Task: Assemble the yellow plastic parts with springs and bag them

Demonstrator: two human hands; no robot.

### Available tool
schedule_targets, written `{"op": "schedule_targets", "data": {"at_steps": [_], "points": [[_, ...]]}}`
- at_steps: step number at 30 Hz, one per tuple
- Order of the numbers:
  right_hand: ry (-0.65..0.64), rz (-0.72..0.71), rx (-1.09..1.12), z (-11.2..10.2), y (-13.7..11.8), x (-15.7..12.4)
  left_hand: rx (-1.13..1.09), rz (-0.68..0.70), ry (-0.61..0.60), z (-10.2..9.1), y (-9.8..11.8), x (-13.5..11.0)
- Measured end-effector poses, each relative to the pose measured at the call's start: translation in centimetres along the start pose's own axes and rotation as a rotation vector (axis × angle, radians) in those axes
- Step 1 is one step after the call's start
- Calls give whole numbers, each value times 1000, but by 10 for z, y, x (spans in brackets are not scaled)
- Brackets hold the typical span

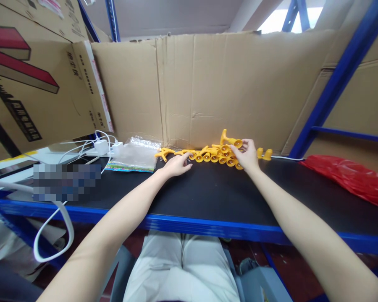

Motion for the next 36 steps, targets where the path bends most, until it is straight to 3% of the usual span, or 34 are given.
{"op": "schedule_targets", "data": {"at_steps": [6, 12, 24, 31, 36], "points": [[-25, -253, -448, 4, 13, -2, -1, 8, -15, 1, 0, 0], [-88, -261, -726, 6, 24, 1, -6, -8, -29, 2, 0, 0], [-319, -63, -780, 6, 39, 8, -21, 9, -33, 2, 0, 1], [-465, -127, -926, 3, 54, 17, -15, 26, -38, 2, 0, 2], [-629, -171, -952, -6, 50, 22, -12, 33, -37, 3, -1, 1]]}}
Point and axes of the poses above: each hand's wrist, its own x-axis towards the middle knuckle, its own z-axis out of the palm, y = z × x, the point moved 1 cm from there along x, towards the middle knuckle, and after that the axes turned 10 degrees about y, right-handed, at the moved point
